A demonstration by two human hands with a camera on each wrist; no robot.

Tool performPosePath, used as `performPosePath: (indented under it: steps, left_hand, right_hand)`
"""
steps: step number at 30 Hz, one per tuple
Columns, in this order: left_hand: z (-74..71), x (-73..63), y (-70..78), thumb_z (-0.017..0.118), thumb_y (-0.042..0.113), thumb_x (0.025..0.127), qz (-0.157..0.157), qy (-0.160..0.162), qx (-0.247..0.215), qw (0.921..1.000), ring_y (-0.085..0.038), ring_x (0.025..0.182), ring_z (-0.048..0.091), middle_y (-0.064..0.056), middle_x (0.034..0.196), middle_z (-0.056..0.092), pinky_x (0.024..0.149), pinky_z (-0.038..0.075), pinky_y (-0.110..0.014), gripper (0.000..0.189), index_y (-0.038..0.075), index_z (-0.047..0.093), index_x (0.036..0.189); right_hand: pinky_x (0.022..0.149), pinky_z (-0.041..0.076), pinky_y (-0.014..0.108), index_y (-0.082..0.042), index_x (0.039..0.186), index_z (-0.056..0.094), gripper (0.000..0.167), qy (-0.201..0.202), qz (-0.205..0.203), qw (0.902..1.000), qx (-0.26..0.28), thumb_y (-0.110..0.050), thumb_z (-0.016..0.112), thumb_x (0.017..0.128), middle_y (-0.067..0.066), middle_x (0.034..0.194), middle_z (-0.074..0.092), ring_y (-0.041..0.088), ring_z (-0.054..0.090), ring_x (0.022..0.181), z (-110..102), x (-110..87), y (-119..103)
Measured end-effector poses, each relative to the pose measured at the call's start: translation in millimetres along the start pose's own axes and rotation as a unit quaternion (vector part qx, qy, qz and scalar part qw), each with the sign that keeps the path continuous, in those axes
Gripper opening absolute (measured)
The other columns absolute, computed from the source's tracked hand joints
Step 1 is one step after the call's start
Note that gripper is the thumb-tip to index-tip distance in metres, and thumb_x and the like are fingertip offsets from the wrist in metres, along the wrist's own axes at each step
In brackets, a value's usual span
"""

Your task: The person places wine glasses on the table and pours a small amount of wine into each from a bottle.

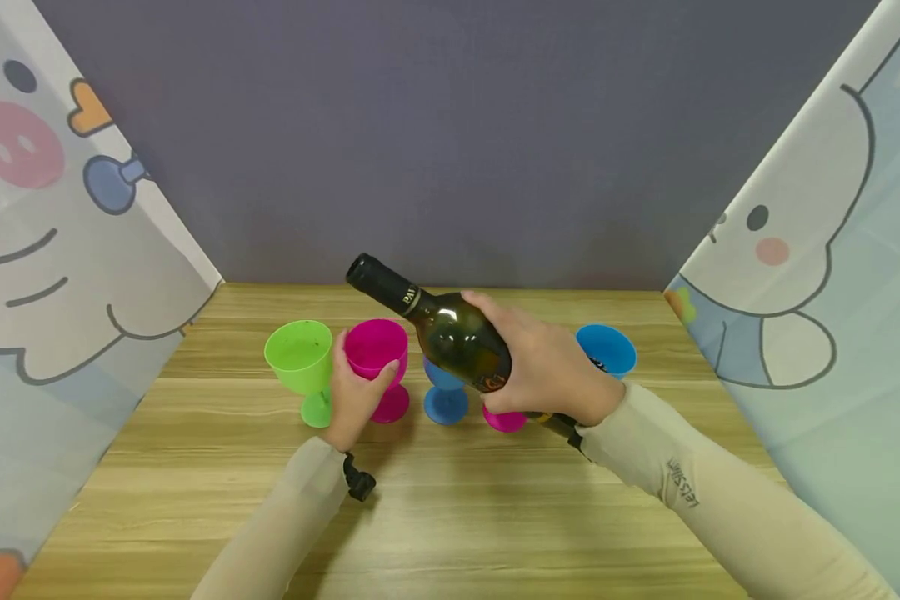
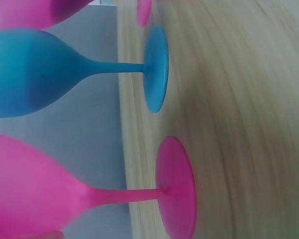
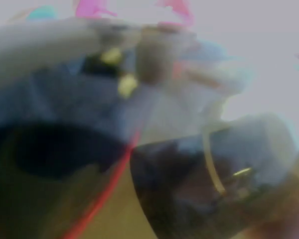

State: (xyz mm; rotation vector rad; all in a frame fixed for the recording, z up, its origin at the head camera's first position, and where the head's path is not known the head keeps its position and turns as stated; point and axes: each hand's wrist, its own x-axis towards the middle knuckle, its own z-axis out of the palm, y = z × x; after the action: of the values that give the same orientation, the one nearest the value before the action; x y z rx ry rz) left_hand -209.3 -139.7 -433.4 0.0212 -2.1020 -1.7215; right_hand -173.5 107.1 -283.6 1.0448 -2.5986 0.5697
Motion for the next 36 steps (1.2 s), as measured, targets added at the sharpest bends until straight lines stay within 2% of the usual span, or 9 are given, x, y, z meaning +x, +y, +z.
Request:
performPosePath:
  steps: [7, 20, 28, 36]
  left_hand:
    - [-0.2, 0.0, -0.5, 0.076, 0.012, 0.078, 0.003, 0.003, 0.025, 0.9997, -0.039, 0.116, 0.048, -0.024, 0.132, 0.046, 0.095, 0.044, -0.052, 0.080, -0.003, 0.028, 0.141]
    - [1.4, -1.5, 0.6, 0.076, 0.012, 0.078, 0.002, -0.003, 0.017, 0.9998, -0.039, 0.117, 0.048, -0.024, 0.131, 0.046, 0.095, 0.045, -0.052, 0.079, -0.002, 0.029, 0.140]
    - [0.0, -0.7, 0.6, 0.076, 0.011, 0.078, 0.000, -0.007, 0.019, 0.9998, -0.039, 0.117, 0.048, -0.024, 0.131, 0.046, 0.095, 0.045, -0.052, 0.079, -0.001, 0.029, 0.141]
    - [2.0, -1.2, 0.6, 0.076, 0.010, 0.078, 0.002, -0.003, 0.035, 0.9994, -0.039, 0.115, 0.049, -0.023, 0.130, 0.047, 0.093, 0.047, -0.052, 0.078, -0.001, 0.030, 0.140]
  right_hand:
    - [0.053, 0.050, 0.032, -0.015, 0.144, 0.032, 0.102, -0.006, -0.001, 0.9997, -0.025, -0.023, 0.083, 0.056, 0.016, 0.109, 0.057, 0.022, 0.057, 0.065, -7.6, 3.4, 6.6]
    - [0.048, 0.050, 0.033, -0.017, 0.144, 0.031, 0.101, -0.002, -0.011, 0.9969, -0.078, -0.024, 0.082, 0.057, 0.018, 0.108, 0.056, 0.022, 0.055, 0.055, -5.2, 11.4, 22.4]
    - [0.052, 0.054, 0.041, -0.017, 0.142, 0.034, 0.100, 0.028, -0.031, 0.9924, -0.115, -0.028, 0.084, 0.057, 0.018, 0.102, 0.059, 0.028, 0.060, 0.066, -11.9, 16.9, 29.8]
    - [0.053, 0.055, 0.045, -0.019, 0.144, 0.031, 0.101, 0.003, -0.026, 0.9901, -0.138, -0.029, 0.085, 0.059, 0.021, 0.108, 0.057, 0.032, 0.062, 0.069, -17.7, 21.8, 37.6]
